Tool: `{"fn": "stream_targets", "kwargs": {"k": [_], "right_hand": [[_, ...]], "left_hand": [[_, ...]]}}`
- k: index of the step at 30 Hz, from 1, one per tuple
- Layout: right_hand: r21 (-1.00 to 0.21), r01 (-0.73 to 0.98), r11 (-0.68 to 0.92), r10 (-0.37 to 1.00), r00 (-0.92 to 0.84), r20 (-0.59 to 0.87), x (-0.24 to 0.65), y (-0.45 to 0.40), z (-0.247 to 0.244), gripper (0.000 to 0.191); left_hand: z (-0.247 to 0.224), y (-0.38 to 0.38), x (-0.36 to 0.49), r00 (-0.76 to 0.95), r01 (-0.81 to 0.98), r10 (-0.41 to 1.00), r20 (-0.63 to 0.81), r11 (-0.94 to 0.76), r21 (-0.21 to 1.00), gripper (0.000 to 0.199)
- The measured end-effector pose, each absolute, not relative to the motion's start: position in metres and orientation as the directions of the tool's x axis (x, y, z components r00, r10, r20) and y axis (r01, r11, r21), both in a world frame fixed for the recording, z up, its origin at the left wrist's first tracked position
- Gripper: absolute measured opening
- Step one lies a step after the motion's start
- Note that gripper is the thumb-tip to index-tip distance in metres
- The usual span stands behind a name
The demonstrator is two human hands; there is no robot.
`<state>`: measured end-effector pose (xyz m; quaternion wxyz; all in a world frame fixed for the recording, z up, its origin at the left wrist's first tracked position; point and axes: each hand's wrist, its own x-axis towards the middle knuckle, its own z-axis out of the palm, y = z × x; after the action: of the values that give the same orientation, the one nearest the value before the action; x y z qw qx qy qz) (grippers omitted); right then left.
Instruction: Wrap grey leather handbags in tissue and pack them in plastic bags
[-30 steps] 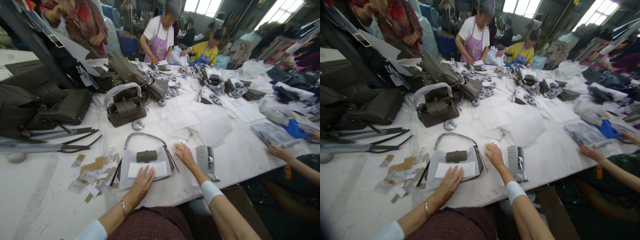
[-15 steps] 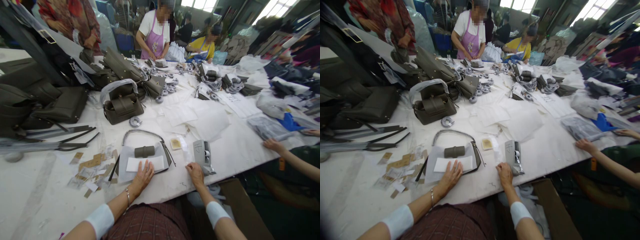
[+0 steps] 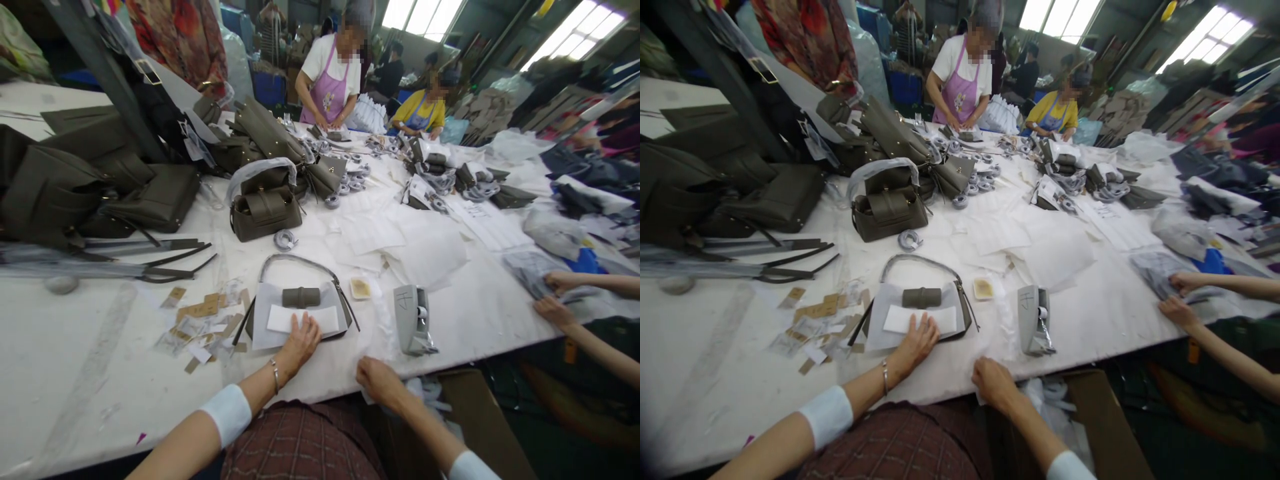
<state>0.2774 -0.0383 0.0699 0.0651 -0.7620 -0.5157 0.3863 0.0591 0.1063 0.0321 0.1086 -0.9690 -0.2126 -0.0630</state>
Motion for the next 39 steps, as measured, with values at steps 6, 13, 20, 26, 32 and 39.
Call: {"fn": "stream_targets", "kwargs": {"k": [6, 13, 20, 26, 32, 39], "right_hand": [[-0.721, -0.110, -0.684, 0.690, 0.223, -0.688, 0.216, -0.008, 0.051, 0.035], [-0.717, -0.068, -0.694, 0.715, 0.058, -0.697, 0.178, 0.019, 0.049, 0.038], [-0.549, 0.701, -0.455, 0.740, -0.045, -0.671, 0.158, 0.002, 0.063, 0.013], [-0.386, 0.818, -0.426, 0.814, 0.160, -0.559, 0.217, 0.005, 0.080, 0.018], [-0.502, 0.739, -0.450, 0.888, 0.431, -0.161, 0.251, -0.010, 0.045, 0.037], [-0.508, 0.613, -0.605, 0.760, 0.636, -0.138, 0.251, 0.037, 0.020, 0.025]], "left_hand": [[0.031, 0.111, 0.059, 0.903, 0.420, 0.403, 0.150, -0.902, -0.102, 0.029], [0.047, 0.126, 0.048, 0.910, 0.402, 0.403, 0.094, -0.915, 0.034, 0.033], [0.081, 0.153, 0.042, 0.918, 0.362, 0.377, 0.122, -0.923, 0.129, 0.039], [0.084, 0.162, 0.037, 0.881, 0.393, 0.438, 0.182, -0.889, 0.235, 0.046], [0.091, 0.182, 0.038, 0.833, 0.400, 0.500, 0.235, -0.839, 0.369, 0.063], [0.100, 0.200, 0.038, 0.809, 0.422, 0.537, 0.240, -0.814, 0.398, 0.067]]}}
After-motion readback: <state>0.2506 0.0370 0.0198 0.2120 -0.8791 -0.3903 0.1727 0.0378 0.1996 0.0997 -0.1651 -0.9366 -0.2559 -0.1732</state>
